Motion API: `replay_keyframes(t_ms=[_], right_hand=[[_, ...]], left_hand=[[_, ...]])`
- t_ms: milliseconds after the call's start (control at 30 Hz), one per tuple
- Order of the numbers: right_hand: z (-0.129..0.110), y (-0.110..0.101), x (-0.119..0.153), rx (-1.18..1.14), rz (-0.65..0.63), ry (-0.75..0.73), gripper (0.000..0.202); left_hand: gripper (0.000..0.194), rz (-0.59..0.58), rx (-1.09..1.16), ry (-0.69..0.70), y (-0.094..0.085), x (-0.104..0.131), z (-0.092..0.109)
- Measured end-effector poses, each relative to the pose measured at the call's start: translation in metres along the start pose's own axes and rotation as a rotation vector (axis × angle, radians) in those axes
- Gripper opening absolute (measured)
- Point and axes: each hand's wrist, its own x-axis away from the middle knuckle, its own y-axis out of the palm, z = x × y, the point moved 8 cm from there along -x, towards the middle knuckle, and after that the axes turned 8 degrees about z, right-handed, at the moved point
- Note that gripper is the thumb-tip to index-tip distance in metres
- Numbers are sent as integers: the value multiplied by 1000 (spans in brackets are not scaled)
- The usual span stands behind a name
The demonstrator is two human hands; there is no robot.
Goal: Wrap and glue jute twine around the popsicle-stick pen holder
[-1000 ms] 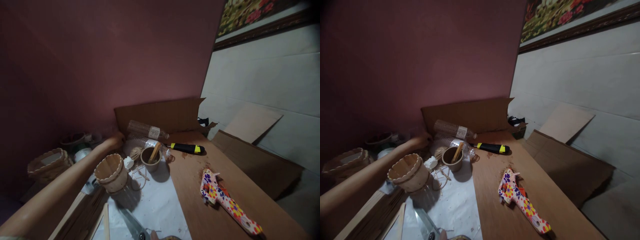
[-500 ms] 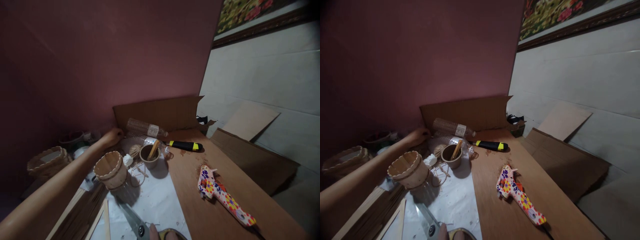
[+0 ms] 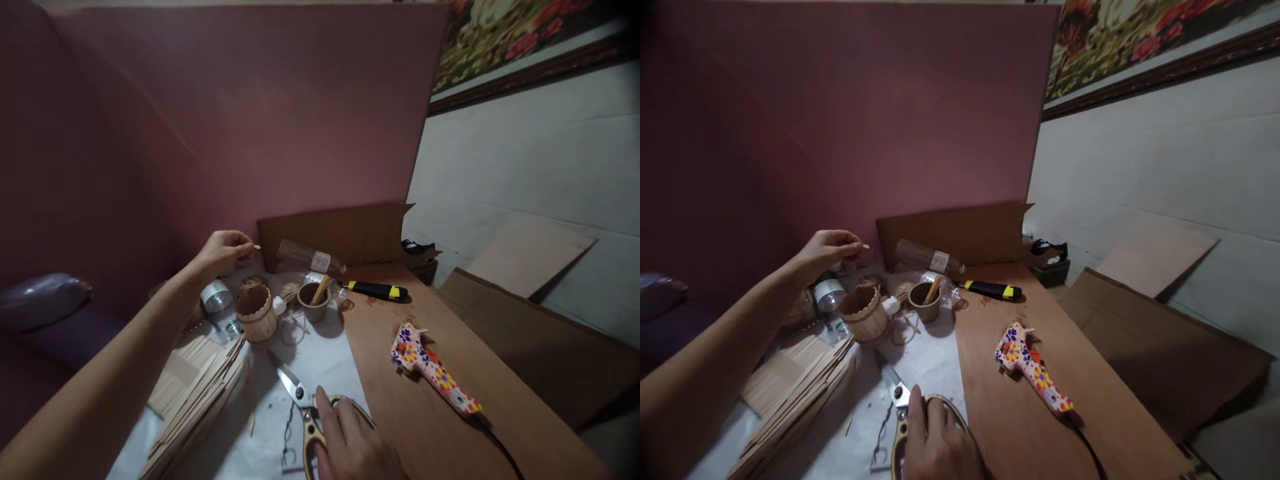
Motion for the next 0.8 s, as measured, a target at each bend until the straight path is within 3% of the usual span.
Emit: replay_keyframes(t_ms=[167, 333, 500, 667, 800], right_hand=[[3, -19, -7, -44, -55, 30, 47], [14, -35, -14, -105, -179, 189, 35], [12, -40, -15, -121, -212, 192, 32], [-3, -36, -10, -119, -235, 139, 32], [-12, -31, -8, -22, -223, 73, 28]], left_hand=[[23, 56, 194, 39, -11, 54, 43], [17, 122, 345, 58, -6, 112, 63], [18, 35, 415, 10, 15, 161, 54], [17, -86, 381, -91, 42, 198, 25], [15, -128, 377, -162, 59, 213, 1]])
